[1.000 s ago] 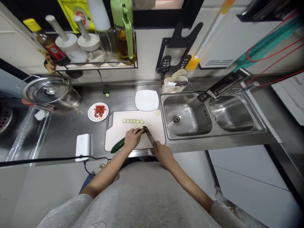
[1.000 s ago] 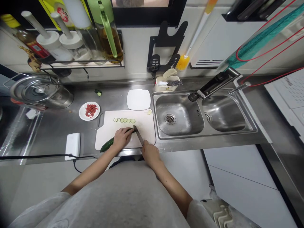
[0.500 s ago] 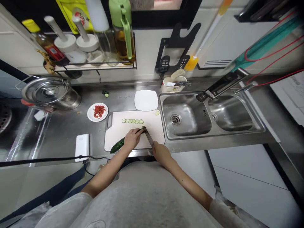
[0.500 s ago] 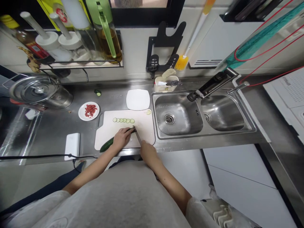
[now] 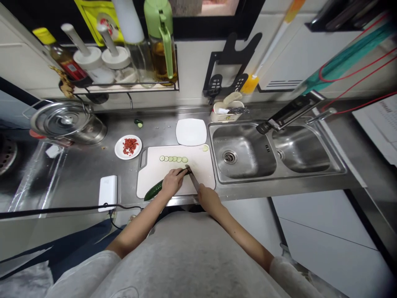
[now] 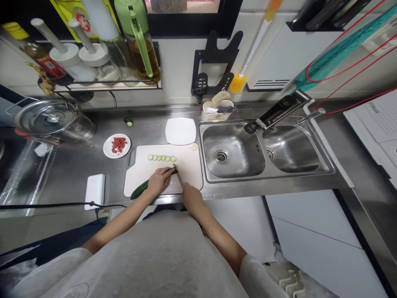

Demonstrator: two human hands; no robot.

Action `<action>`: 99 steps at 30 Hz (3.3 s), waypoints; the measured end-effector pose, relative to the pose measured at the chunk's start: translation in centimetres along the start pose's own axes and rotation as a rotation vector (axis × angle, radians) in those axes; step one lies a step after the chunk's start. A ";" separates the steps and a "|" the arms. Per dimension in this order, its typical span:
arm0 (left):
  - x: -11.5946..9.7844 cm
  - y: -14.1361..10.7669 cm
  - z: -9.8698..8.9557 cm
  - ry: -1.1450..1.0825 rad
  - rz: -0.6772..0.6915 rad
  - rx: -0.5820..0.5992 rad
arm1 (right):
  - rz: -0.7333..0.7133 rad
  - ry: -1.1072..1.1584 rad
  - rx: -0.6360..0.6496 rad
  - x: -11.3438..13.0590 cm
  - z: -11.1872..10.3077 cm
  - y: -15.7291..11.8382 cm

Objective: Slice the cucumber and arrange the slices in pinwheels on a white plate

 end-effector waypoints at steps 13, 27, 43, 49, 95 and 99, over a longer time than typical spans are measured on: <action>0.0 0.1 0.0 0.028 0.030 -0.052 | 0.032 -0.011 0.011 0.0 0.4 0.3; 0.2 0.0 0.1 0.011 0.064 -0.119 | 0.053 -0.020 0.005 0.4 2.2 1.5; 0.2 2.5 -3.7 -0.408 -0.183 -0.096 | 0.026 -0.294 -0.503 -7.1 -0.7 -0.8; -1.8 4.4 -4.0 -0.436 -0.005 0.167 | -0.125 -0.375 -0.623 -6.6 -0.9 -1.5; 0.4 -1.1 -1.4 -0.131 -0.100 -0.173 | 0.012 0.420 -0.375 -8.0 0.9 1.1; -0.1 -0.4 -0.7 -0.105 -0.048 -0.157 | -0.001 0.342 -0.371 -7.2 1.0 1.0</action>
Point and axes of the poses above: each hand's wrist, its own y-axis towards the middle knuckle, its own z-axis out of the palm, x = y × z, the point moved 5 cm from there along y, towards the middle knuckle, and after that the axes turned 2 degrees about -z, right-handed, at the moved point
